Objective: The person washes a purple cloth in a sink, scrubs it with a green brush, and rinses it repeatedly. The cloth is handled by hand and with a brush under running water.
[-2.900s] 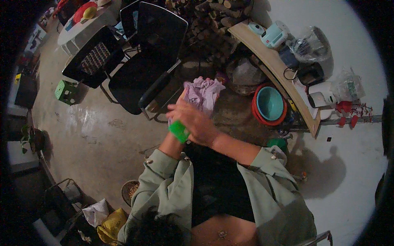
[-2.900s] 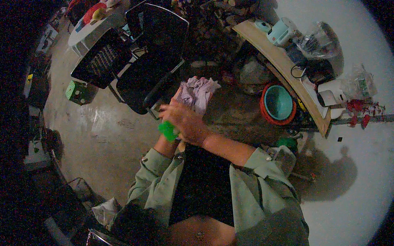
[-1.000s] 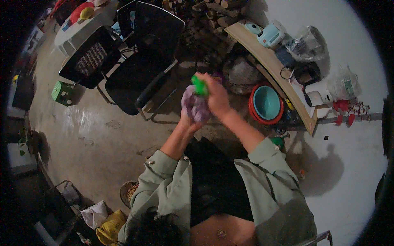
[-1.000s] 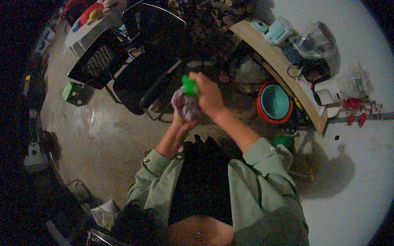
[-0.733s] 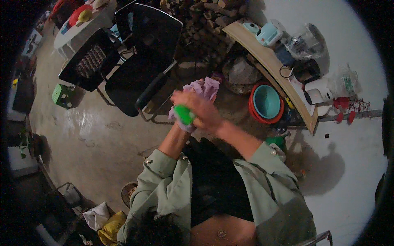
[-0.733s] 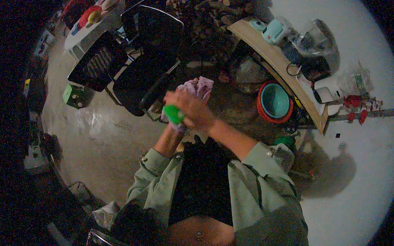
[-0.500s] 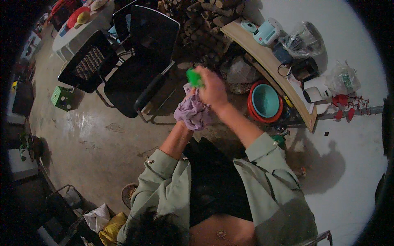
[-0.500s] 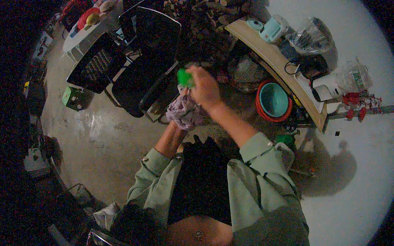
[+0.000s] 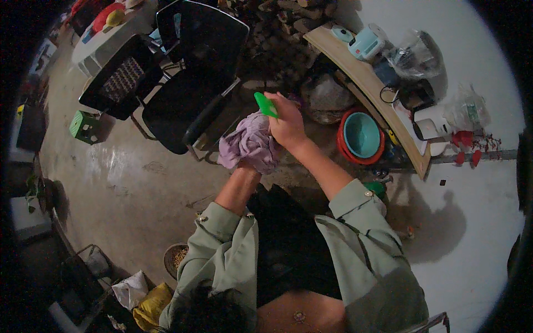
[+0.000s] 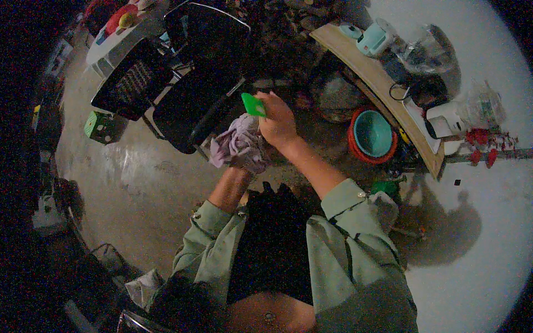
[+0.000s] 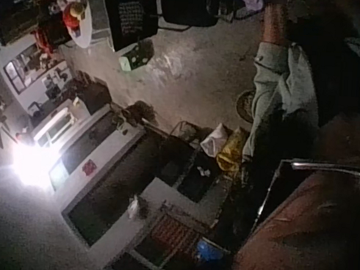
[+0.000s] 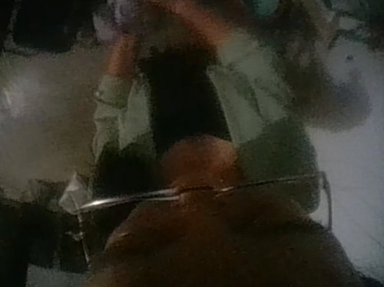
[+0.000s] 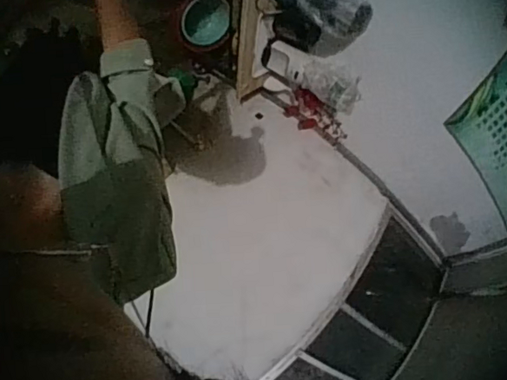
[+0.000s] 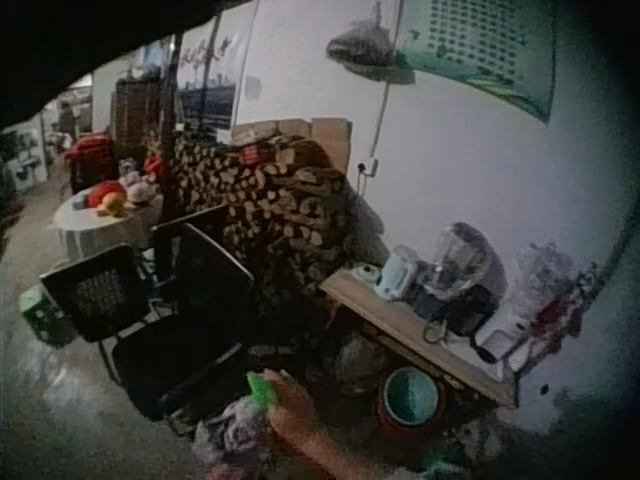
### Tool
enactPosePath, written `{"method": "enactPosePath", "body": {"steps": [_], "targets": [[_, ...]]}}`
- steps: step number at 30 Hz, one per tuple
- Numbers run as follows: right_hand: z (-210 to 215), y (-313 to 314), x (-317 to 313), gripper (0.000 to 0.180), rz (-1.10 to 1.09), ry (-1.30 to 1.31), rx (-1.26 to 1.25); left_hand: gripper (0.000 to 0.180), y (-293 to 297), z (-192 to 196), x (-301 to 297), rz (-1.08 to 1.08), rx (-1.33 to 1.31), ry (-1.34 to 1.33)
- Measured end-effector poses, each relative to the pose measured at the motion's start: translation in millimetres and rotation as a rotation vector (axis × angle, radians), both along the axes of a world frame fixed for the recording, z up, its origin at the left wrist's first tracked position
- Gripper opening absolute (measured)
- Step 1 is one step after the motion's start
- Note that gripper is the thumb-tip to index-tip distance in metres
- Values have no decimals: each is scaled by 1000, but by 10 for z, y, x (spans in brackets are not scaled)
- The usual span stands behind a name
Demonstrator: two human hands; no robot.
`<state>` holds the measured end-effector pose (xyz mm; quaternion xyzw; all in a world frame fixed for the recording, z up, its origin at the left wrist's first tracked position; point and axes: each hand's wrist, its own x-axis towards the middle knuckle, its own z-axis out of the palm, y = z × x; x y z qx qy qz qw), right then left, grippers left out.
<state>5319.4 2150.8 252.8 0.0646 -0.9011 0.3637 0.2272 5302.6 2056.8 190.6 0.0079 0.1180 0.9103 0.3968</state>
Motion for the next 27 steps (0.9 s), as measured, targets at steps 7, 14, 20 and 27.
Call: {"method": "enactPosePath", "body": {"steps": [7,14,20,27], "targets": [[33,-552,578,42,356,176,157,48,-131,55,63,28,-23,-46],[-273,169,387,32,-87,-221,-400,51,-41,26,228,143,-477,229],[-375,253,705,32,-141,-469,-971,52,-97,3,277,472,-1141,1234],[112,654,720,38,-120,-289,-968,49,-278,-38,268,18,-520,-65]]}}
